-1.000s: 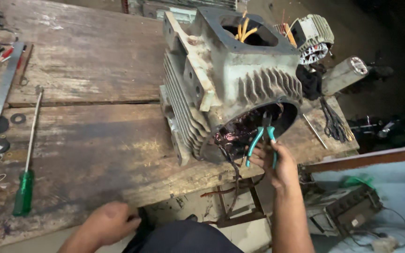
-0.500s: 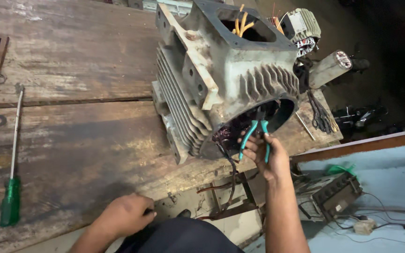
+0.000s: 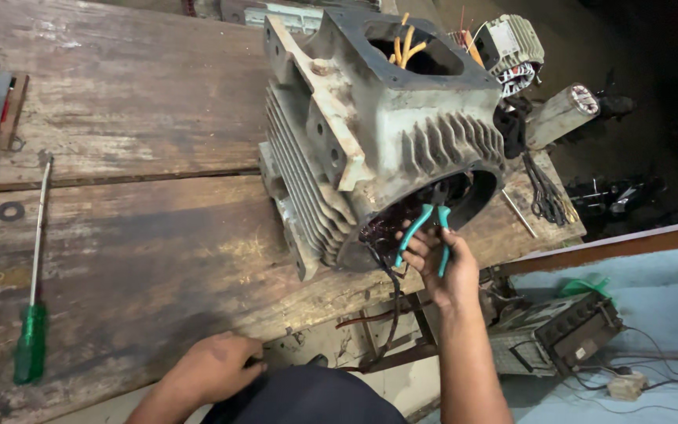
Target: The person works on a disassembled electric motor stator on a workbench. They handle the motor housing and wires, strike the housing with a hammer, cut and pull out old winding wires with pliers, and pry inside the stator with a screwdriver to remove the old windings.
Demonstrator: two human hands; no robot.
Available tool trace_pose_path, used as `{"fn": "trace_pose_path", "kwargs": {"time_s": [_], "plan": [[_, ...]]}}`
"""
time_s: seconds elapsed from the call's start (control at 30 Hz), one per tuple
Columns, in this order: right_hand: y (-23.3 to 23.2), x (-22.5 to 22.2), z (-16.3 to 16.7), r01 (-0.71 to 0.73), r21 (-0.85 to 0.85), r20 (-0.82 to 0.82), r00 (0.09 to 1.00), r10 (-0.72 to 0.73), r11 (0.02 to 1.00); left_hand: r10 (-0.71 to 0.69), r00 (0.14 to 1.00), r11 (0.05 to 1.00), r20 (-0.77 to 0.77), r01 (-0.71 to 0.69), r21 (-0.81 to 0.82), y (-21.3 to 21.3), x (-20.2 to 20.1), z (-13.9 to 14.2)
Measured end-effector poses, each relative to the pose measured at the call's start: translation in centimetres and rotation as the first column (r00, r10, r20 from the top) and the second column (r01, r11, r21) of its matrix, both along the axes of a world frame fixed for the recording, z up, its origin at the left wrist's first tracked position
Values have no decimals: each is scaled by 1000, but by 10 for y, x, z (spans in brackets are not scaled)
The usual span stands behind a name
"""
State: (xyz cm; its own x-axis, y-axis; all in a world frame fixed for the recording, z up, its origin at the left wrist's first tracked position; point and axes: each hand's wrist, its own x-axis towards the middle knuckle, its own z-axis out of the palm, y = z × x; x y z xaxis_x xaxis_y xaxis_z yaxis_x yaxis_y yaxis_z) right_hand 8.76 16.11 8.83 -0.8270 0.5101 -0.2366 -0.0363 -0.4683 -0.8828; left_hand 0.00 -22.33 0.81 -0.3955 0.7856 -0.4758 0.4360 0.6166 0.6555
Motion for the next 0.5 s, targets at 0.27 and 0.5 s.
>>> {"fn": "trace_pose_path", "kwargs": {"time_s": [0.27, 0.5], "plan": [[7, 1, -5, 28, 14, 1, 1000, -28, 1000, -34, 999, 999, -10, 34, -7, 11, -4, 6], [25, 67, 28, -379, 533, 489, 868, 90, 756, -16, 1000, 992, 18, 14, 127, 28, -2, 3]]}}
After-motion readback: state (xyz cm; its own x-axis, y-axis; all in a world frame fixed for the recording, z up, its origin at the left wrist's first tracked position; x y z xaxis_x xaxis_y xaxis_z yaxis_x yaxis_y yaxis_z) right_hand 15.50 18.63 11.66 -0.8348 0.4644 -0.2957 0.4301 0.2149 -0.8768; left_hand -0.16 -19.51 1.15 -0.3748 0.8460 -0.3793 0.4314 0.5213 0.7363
